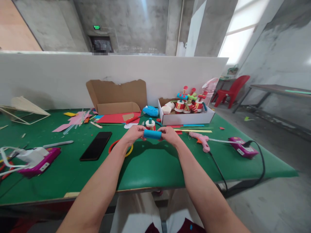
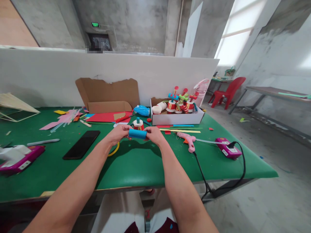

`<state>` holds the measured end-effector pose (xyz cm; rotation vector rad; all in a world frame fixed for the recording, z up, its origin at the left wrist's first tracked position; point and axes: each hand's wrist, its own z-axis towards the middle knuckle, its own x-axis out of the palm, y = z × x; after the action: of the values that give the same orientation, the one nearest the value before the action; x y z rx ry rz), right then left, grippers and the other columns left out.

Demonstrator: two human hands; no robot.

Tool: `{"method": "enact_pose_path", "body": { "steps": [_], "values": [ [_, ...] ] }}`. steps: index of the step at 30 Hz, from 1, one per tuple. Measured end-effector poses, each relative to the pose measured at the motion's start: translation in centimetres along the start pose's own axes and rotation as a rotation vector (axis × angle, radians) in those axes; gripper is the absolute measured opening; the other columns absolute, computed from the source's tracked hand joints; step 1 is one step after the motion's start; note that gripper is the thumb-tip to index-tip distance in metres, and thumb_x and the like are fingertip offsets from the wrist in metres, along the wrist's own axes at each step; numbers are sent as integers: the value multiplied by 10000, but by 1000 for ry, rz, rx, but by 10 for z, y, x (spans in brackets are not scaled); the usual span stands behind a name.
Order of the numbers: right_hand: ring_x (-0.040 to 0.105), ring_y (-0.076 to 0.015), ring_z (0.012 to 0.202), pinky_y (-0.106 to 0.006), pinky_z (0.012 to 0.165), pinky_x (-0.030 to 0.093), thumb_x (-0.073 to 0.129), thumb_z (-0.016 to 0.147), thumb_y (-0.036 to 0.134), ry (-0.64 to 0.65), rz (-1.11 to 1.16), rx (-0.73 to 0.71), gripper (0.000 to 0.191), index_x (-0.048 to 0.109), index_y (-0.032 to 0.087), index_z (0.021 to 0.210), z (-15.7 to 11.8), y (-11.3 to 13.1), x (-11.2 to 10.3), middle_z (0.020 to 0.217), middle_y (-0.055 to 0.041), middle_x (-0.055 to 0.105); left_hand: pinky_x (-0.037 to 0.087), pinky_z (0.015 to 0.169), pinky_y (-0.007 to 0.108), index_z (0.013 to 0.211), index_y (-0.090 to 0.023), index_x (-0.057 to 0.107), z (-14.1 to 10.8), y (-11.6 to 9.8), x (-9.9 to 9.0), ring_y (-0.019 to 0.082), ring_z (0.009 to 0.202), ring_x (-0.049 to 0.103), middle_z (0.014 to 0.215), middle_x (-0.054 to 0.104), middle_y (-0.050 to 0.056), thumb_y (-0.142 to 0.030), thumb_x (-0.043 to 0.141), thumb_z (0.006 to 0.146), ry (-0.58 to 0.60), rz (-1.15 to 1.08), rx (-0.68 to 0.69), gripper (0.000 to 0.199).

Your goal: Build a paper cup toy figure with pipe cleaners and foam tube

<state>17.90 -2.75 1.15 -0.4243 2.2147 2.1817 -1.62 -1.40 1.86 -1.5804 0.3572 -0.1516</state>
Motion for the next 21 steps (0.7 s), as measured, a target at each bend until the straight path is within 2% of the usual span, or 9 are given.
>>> {"method": "enact_pose_path", "body": {
  "steps": [7,13,18,21],
  "values": [
    [590,-101,459,-203,522,514,519,699,75,-24,70,40,188,681,161,741,-2,3,2,494,53,607,493,506,217,663,-141,630,0,-2,2,99,448,572,517,607,-31,-136,589,584,-58,6,0,90],
    [606,-113,460,-213,521,521,504,684,67,0,95,45,180,653,167,701,-4,5,1,490,46,617,478,493,218,643,-142,615,0,0,1,91,438,545,508,582,-32,-155,623,586,-26,-36,10,59],
    [595,-116,444,-220,494,515,560,654,126,-44,180,56,77,603,178,692,-4,4,1,481,50,601,472,501,222,796,-132,649,-2,-3,1,97,479,558,561,588,-24,-348,746,624,22,-100,71,292],
    [613,-125,485,-234,515,519,603,627,188,-129,298,29,73,577,190,694,-3,4,0,528,47,618,467,516,220,904,-139,646,-4,-6,1,107,525,579,606,616,-7,-483,714,682,-30,-163,158,415]
  ]
}}
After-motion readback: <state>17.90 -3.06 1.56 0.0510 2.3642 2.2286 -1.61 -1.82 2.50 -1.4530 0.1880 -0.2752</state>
